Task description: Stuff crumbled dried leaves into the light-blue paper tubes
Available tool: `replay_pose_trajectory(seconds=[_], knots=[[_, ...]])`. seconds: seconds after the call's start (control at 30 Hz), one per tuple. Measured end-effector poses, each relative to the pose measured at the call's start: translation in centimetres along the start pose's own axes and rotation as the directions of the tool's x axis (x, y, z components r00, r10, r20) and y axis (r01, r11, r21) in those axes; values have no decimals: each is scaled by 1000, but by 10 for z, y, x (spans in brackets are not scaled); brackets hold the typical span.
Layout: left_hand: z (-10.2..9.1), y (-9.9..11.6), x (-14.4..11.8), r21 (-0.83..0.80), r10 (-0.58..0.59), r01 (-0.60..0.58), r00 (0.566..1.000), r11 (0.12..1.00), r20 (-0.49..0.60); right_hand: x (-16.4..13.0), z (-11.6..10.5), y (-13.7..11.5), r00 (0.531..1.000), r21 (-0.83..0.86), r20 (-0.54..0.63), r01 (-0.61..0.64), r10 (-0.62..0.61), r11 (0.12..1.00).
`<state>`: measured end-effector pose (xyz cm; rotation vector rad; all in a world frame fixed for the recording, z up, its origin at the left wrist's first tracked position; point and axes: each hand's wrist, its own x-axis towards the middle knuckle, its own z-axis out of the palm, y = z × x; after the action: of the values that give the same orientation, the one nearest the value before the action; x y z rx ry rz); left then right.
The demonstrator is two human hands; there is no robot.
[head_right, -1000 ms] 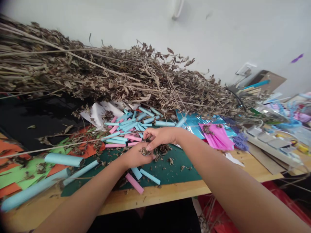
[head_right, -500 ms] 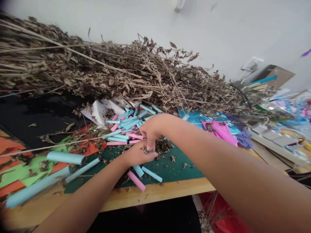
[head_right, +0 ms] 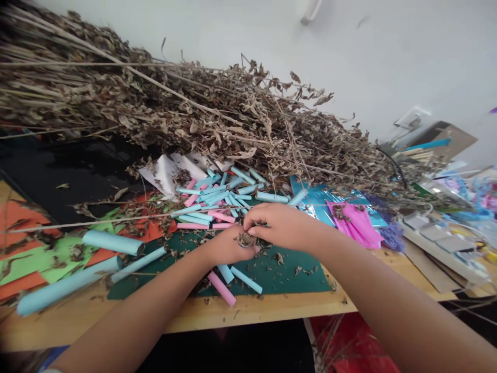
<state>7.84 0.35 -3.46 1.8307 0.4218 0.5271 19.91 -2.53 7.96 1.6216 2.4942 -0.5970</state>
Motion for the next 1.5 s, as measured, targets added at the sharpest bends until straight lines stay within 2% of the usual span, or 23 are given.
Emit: replay_pose_trajectory(seconds=[0.07, 0.17, 0.37, 0.6, 0.73, 0.83, 0.9, 1.0, 1.1, 1.17, 1.3, 1.4, 1.5], knots=[[0, -1, 1, -8, 43, -43, 999, 999, -6, -6, 8, 1, 995, -12, -95, 38, -39, 999], [1, -2, 1, -31, 65, -65, 998, 997, 1, -12, 18, -1, 988, 14, -154, 29, -26, 999], [0, 1, 0, -82, 90, -89, 996, 993, 7, -16, 22, -1, 987, 131, -157, -19, 40, 991], [1, -1, 1, -73, 74, -75, 997, 994, -21, -6, 25, -4, 978, 232, -160, -97, 137, 968], [1, 1, 1, -55, 75, -74, 997, 996, 15, 1, 18, -3, 971, 209, 17, -237, 238, 949], [0, 4, -1, -34, 55, -55, 998, 998, 21, 12, 5, -4, 964, 73, 136, -239, 227, 968], [0, 6, -3, -11, 25, -25, 999, 1000, 23, 20, -4, -8, 942, -45, 233, -236, 240, 971], [0, 8, -5, 29, 17, -18, 999, 999, 45, 29, -11, -19, 884, -256, 346, -232, 313, 938], [1, 8, -5, 5, 38, -38, 999, 999, 18, 27, -8, -33, 910, -380, 238, -234, 339, 895], [1, 6, -3, -33, 45, -46, 999, 998, -23, 23, -2, -42, 936, -383, 137, -252, 324, 889], [1, 2, -1, -85, 96, -100, 994, 991, -49, 12, 7, -47, 941, -341, 51, -299, 335, 891], [1, 1, 0, -55, 41, -42, 999, 998, -15, 5, 7, -35, 952, -236, -28, -302, 304, 924], [1, 2, 0, -48, -44, 43, 999, 998, -27, 0, 0, -16, 978, -16, 16, -208, 208, 978]])
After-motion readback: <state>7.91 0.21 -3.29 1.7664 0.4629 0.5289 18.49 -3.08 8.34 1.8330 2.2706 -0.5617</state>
